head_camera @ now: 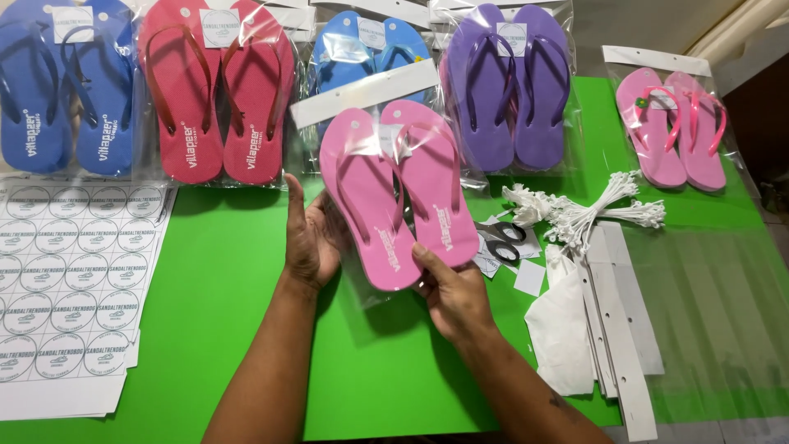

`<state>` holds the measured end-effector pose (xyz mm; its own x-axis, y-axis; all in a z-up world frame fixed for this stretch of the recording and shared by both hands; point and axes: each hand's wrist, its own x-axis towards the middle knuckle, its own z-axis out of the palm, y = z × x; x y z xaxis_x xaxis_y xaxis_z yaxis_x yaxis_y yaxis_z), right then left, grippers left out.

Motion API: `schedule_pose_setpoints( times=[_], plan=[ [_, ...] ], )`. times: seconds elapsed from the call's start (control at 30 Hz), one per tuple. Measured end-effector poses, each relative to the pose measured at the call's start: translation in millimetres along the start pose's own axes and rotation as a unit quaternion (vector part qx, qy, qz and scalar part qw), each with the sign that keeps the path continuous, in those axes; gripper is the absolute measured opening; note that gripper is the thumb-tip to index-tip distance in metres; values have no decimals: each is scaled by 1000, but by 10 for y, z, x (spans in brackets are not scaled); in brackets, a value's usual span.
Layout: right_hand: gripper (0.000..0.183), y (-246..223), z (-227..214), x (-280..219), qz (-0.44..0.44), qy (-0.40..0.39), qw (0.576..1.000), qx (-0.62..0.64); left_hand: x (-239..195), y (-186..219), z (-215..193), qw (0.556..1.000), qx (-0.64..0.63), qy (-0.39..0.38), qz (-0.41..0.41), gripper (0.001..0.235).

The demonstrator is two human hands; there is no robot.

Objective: Cleaning flip-flops with a cloth and placing them into plastic packaging bags.

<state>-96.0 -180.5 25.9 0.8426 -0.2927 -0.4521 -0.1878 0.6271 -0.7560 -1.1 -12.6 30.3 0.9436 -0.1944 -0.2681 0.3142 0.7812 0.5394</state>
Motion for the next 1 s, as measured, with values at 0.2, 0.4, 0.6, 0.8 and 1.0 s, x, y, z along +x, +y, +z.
schedule_pose_setpoints(
  times=[0.2,0.4,0.6,0.8,1.0],
  plan=[
    [11,5,-545,-204,79,-2,994,-69,145,-71,-192,998,34,23,-40,72],
    [38,-267,-284,-436,110,21,993,-43,204,-181,-338,997,22,32,-67,28],
    [42,-207,-447,-375,87,27,995,-46,170,-271,-281,997,-52,36,-35,18],
    [42,-231,-685,-380,59,-32,994,-83,47,-100,-187,998,-58,-11,-35,32],
    [30,-333,-882,-400,-38,-58,992,-102,150,-277,-313,997,30,67,-14,11]
  ],
)
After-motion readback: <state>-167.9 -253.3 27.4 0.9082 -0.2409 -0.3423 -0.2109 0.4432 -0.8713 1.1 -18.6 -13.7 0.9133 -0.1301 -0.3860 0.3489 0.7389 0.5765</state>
